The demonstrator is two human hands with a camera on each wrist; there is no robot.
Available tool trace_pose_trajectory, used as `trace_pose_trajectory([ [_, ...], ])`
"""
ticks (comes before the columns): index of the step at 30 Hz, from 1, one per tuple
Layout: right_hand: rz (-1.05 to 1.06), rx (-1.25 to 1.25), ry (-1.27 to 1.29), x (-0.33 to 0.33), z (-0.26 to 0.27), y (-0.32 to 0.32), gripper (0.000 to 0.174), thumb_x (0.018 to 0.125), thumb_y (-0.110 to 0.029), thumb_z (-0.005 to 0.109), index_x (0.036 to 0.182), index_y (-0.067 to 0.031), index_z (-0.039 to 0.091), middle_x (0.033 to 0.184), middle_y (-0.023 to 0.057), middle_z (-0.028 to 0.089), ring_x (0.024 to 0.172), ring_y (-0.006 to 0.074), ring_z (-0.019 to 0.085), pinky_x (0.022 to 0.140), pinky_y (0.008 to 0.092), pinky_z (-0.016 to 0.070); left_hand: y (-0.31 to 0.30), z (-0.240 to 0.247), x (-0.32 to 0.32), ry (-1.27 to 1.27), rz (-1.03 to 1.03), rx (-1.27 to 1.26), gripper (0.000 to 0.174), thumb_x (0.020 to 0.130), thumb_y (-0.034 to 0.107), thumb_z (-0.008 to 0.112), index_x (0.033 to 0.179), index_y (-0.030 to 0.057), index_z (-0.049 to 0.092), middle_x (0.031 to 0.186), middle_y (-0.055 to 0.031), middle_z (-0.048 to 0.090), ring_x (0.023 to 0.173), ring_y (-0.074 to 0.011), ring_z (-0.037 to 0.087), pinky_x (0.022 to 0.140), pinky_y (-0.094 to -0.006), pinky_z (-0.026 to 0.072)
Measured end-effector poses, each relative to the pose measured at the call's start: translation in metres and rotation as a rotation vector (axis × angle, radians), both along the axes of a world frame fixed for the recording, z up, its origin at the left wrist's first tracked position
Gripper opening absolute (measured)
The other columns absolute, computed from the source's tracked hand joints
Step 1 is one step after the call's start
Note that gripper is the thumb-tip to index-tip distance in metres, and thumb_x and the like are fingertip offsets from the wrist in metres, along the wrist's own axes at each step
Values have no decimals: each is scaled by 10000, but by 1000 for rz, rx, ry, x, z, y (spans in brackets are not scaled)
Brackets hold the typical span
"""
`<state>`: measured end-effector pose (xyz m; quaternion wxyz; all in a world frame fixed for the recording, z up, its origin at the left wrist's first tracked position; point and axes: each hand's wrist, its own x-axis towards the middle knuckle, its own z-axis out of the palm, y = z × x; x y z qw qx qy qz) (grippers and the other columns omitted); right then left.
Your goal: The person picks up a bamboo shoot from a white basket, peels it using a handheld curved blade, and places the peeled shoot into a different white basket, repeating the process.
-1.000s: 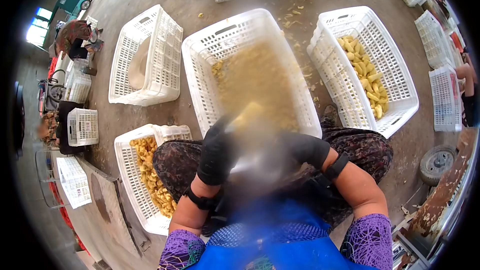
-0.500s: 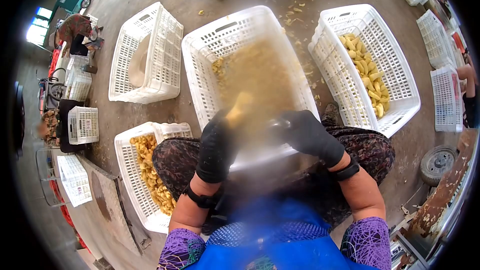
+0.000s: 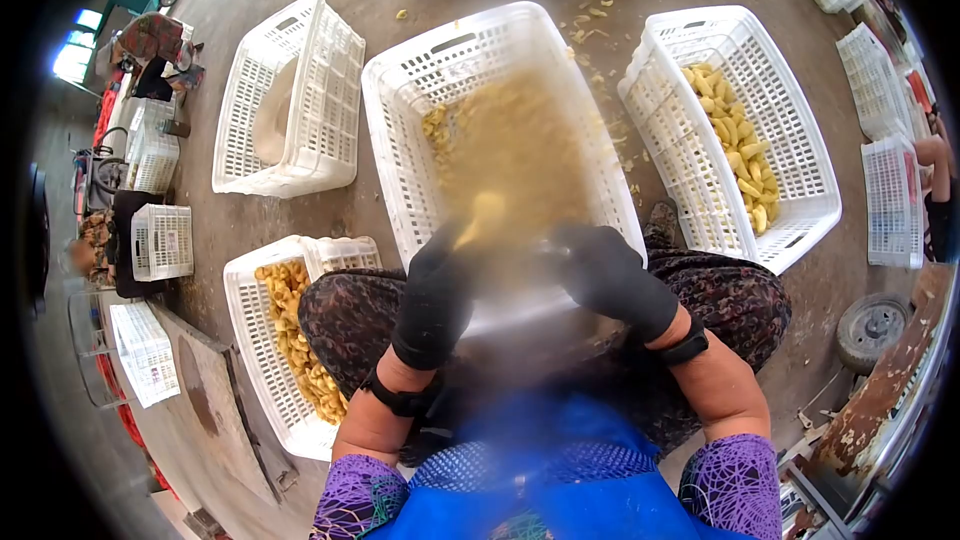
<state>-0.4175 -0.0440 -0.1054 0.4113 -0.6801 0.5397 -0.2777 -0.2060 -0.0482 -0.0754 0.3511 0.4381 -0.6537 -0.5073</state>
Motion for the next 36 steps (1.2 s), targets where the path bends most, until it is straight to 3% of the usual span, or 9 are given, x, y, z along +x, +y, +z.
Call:
trace_pose_trajectory([
  [7,-42,-143,147,0,8,0,180,759,-146,736,799,-40,596,685,150,596,577,262,592,534,325,455,0,8,-11,-29,200,78,301,907,106,497,1179,-19,530,931,-79,606,747,-121,553,668,-251,460],
  [13,-41,-169,111,3,2,1,173,765,-144,730,795,-43,592,684,152,596,570,265,587,530,332,452,-1,-6,-9,-38,155,-168,318,892,88,501,1191,-14,527,967,-131,605,795,-201,591,711,-286,471],
  [17,-54,-100,58,5,-9,3,168,767,-135,727,793,-38,592,675,147,596,567,243,584,533,327,454,2,15,-15,174,159,72,347,857,53,540,1198,-6,528,1009,-151,609,834,-250,615,730,-305,483],
  [19,-27,-88,22,6,-11,2,162,770,-127,725,792,-34,594,673,143,596,569,222,580,542,320,457,-2,18,-14,-248,71,-450,392,813,9,580,1202,3,530,1033,-163,610,876,-296,623,758,-327,495],
  [23,-73,-137,16,2,-11,4,165,764,-125,729,784,-38,591,662,135,583,557,232,555,541,314,448,-5,15,-19,-294,85,-579,424,789,-7,611,1205,15,528,1052,-160,609,884,-306,623,778,-339,500],
  [29,-294,-492,193,-49,31,9,176,743,-123,719,832,-68,577,689,118,561,607,318,577,535,377,439,-19,50,-69,-52,14,-471,408,793,3,605,1193,24,528,1021,-161,617,864,-285,625,756,-327,495],
  [32,-373,-637,291,-94,49,25,180,688,-64,670,833,-124,581,729,83,551,639,311,576,542,382,443,-21,69,-108,-5,-139,-189,378,801,6,580,1177,19,537,995,-153,625,862,-287,623,745,-328,489],
  [35,-473,-767,276,-141,51,40,202,669,-71,670,838,-133,580,724,76,547,640,303,577,542,388,442,-25,84,-157,25,-300,19,303,842,20,538,1144,22,559,849,-33,604,641,-108,557,566,-229,435],
  [36,-532,-775,285,-158,47,44,202,669,-71,670,838,-133,580,724,76,547,640,303,577,542,388,442,-27,85,-177,12,-355,4,303,842,20,538,1144,22,559,849,-33,604,641,-108,557,566,-229,435],
])
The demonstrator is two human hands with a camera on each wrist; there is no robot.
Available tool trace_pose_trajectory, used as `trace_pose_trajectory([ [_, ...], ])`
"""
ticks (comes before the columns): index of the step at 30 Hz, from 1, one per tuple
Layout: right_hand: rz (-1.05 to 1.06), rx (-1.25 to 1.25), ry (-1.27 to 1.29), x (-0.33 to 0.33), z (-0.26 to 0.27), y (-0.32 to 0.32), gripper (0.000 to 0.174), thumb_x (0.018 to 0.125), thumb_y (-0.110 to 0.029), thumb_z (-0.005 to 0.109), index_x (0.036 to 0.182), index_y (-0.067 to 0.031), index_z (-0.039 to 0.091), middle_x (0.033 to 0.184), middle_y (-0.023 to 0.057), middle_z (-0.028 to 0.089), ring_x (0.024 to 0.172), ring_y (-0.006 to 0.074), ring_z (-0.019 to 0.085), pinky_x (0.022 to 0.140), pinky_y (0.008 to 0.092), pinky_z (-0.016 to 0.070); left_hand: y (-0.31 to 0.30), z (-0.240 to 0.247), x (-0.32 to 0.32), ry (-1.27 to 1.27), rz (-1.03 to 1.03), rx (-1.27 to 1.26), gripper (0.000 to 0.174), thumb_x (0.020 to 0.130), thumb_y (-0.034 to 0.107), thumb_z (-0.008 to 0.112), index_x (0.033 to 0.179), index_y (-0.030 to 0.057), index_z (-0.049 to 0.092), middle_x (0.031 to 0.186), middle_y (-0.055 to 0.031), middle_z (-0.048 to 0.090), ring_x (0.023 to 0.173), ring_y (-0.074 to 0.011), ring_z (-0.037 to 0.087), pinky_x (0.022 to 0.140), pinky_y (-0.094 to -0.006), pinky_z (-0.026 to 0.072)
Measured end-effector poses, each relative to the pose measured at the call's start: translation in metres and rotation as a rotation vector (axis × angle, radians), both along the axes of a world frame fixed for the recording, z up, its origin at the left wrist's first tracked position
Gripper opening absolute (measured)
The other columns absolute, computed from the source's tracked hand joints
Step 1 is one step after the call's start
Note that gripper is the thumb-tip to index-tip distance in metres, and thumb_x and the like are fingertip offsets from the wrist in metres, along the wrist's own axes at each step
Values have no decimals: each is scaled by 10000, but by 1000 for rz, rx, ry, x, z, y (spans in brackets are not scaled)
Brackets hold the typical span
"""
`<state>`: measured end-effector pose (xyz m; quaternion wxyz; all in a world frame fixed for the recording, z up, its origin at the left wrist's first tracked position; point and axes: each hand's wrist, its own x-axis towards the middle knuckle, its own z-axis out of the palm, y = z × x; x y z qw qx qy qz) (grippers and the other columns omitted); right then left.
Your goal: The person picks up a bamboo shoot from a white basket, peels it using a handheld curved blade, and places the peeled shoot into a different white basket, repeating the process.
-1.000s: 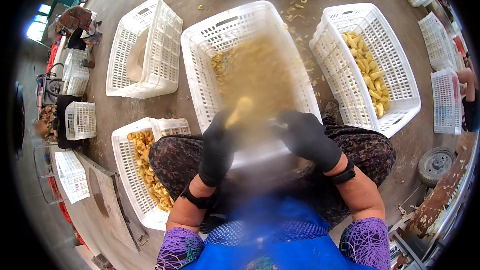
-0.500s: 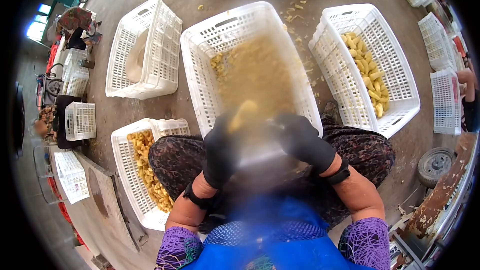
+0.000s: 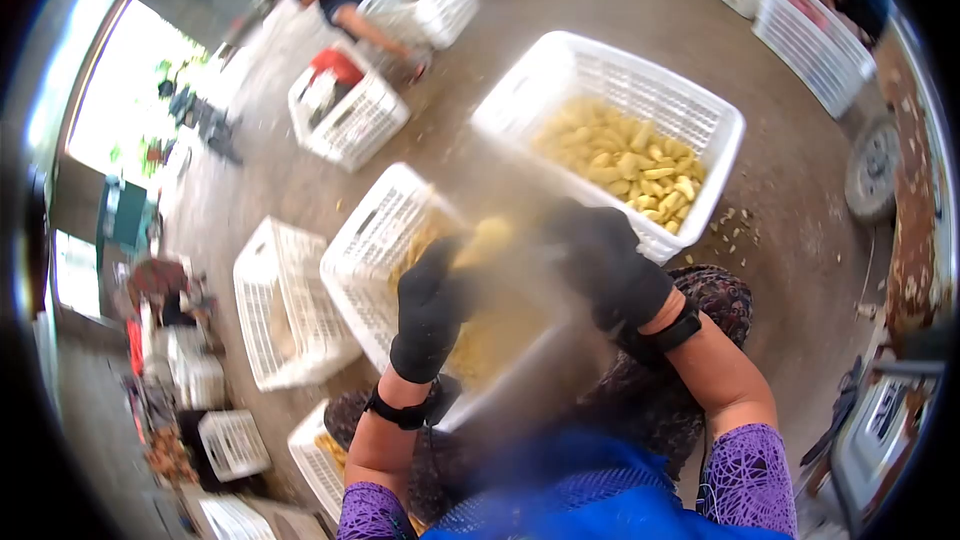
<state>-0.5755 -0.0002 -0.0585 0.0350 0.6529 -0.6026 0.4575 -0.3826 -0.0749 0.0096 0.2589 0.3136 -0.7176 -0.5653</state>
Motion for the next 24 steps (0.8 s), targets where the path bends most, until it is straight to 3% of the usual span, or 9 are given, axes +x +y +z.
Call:
trace_pose_trajectory([
  [6,-162,19,-118,-68,-20,18,173,692,-77,668,821,-131,567,716,87,547,659,310,583,558,364,457,-9,-18,-93,144,-225,326,231,888,61,487,1092,2,579,748,17,553,596,-44,477,524,-192,384],
  [8,-226,-24,-162,-84,-21,18,143,744,-116,669,815,-96,547,729,118,554,690,326,591,581,367,470,-16,-25,-121,58,-264,-250,196,907,107,493,1039,14,604,710,32,538,593,-38,467,517,-189,371],
  [9,-237,-29,-157,-89,-23,20,143,744,-116,669,815,-96,547,729,118,554,690,326,591,581,367,470,-12,-22,-131,64,-274,-254,196,907,107,493,1039,14,604,710,32,538,593,-38,467,517,-189,371],
  [11,-297,86,-161,-92,-34,21,136,764,-120,659,804,-85,534,729,131,552,687,333,588,574,375,466,-1,-15,-141,166,-90,302,175,904,110,511,1012,16,613,699,41,531,599,-32,463,518,-187,364],
  [15,-323,227,-200,-93,-49,16,156,832,-215,620,823,-80,542,717,150,566,693,356,585,576,404,466,1,-21,-144,90,-43,236,167,897,108,524,1010,21,611,696,46,529,602,-28,465,526,-184,365],
  [18,-347,160,-220,-87,-42,13,197,853,-265,598,827,-76,547,725,162,578,691,371,582,584,419,467,3,-25,-146,145,-49,97,175,907,120,521,1020,21,611,716,45,527,604,-29,457,526,-188,363],
  [21,-383,165,-197,-85,-44,10,197,829,-257,618,840,-72,552,737,174,594,692,373,589,596,430,468,-18,-62,-144,203,-24,-264,146,910,130,520,940,17,607,718,28,523,622,-43,460,530,-202,368],
  [23,-396,217,-181,-85,-60,7,205,810,-254,629,837,-61,564,734,185,598,696,371,594,601,430,469,-26,-64,-140,37,-115,-841,80,862,61,527,853,5,583,738,-41,541,645,-135,512,548,-253,405],
  [24,-412,270,-168,-86,-65,7,215,791,-251,641,834,-51,576,731,196,601,701,369,599,606,431,470,-24,-57,-139,41,-111,-843,80,862,61,527,853,5,583,738,-41,541,645,-135,512,548,-253,405],
])
